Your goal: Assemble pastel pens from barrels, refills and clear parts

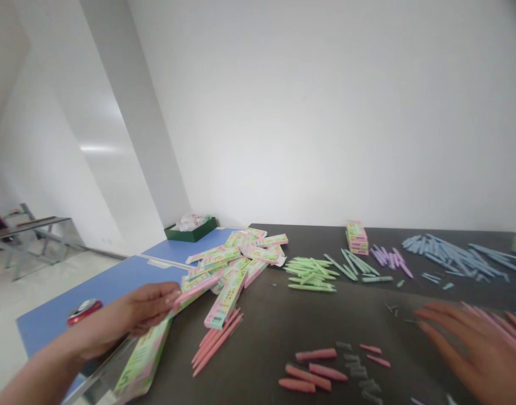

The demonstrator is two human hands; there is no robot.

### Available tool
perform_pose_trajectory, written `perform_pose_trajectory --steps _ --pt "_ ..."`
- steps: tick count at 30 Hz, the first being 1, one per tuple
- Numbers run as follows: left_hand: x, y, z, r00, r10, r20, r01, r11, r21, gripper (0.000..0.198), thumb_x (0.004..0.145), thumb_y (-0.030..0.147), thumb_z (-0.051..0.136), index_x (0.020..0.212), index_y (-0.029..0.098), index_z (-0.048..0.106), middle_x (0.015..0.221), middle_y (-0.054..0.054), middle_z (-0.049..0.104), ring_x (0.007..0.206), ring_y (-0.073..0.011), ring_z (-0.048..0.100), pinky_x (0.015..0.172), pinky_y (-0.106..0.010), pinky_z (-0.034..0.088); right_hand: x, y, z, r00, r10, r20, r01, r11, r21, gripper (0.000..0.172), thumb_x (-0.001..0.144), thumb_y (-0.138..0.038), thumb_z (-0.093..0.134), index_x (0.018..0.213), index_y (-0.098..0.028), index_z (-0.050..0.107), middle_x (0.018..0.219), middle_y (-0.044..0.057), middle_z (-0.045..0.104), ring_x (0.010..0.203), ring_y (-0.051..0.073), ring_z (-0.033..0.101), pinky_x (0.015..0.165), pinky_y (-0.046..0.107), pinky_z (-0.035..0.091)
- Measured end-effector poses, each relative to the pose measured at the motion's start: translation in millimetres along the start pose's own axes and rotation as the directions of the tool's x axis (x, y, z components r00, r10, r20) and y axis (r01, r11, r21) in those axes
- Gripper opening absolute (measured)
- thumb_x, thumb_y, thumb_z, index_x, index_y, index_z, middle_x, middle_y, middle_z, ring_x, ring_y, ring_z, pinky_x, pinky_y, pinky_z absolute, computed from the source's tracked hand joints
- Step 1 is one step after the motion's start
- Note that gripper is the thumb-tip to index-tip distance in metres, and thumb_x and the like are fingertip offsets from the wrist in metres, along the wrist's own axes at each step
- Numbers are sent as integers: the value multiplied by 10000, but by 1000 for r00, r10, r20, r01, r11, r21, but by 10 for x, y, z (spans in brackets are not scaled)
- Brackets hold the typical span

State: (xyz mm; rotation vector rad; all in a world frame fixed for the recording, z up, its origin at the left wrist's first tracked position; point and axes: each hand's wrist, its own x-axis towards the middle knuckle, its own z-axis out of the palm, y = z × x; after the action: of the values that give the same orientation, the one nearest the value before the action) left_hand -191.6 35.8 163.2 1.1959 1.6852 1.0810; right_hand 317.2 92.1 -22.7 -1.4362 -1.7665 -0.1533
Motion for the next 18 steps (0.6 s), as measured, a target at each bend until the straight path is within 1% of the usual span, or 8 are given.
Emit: perform_pose_trajectory --steps 1,3,4,6,11,13,15,18 --pt "-56 -30 266 970 -56 236 83 991 -105 189 801 194 505 620 139 505 437 105 322 358 2 234 383 -82 122 -5 -123 -20 1000 22 18 -23 998 55 342 762 -515 512 893 -267 709 995 127 674 976 302 601 903 481 439" --pt "-97 -115 811 821 -133 555 308 922 -234 196 784 249 525 611 176 469 415 102 301 337 -18 131 331 -103 98 -16 -395 -52 991 93 95 -112 970 214 360 770 -518 527 953 -254 689 975 109 676 920 273 620 835 432 487" --pt "-90 -163 1080 713 -139 687 411 877 -249 247 781 317 531 587 192 443 403 95 311 322 -27 117 303 -116 100 -21 -531 -60 981 121 154 -163 940 300 352 791 -493 526 997 -248 672 985 101 669 902 249 622 814 394 497" --pt "-50 -249 1589 519 -117 847 549 805 -225 319 776 391 534 549 193 430 362 89 292 306 -30 91 271 -122 85 -28 -764 -55 949 121 290 -256 832 492 359 832 -450 507 1096 -236 622 964 89 657 866 208 618 784 337 498" --pt "-27 -330 2560 266 -37 963 651 744 -151 294 819 260 470 542 164 466 305 85 264 265 -21 49 263 -124 32 -2 -1006 -17 930 34 366 -347 411 843 364 849 -430 520 1131 -207 580 777 29 597 681 138 570 618 256 470" --pt "-59 -349 2801 220 4 976 688 708 -158 256 808 265 492 571 167 483 324 83 280 269 -28 87 276 -128 63 26 -1020 -29 932 85 353 -361 306 881 341 834 -423 551 1076 -188 602 748 21 593 631 123 561 575 240 455" --pt "-98 -385 2972 216 49 975 699 689 -189 245 811 289 503 596 172 498 343 76 306 275 -35 139 291 -137 99 55 -1024 -50 923 165 346 -377 224 899 324 816 -421 581 1018 -169 608 727 22 601 619 128 576 556 239 450" --pt "-147 -475 3121 304 52 951 679 689 -254 240 816 313 535 630 160 532 406 52 385 310 -40 267 327 -143 170 80 -1018 -71 907 237 347 -383 127 915 379 773 -386 648 1077 -187 541 702 10 626 594 133 594 546 238 441"
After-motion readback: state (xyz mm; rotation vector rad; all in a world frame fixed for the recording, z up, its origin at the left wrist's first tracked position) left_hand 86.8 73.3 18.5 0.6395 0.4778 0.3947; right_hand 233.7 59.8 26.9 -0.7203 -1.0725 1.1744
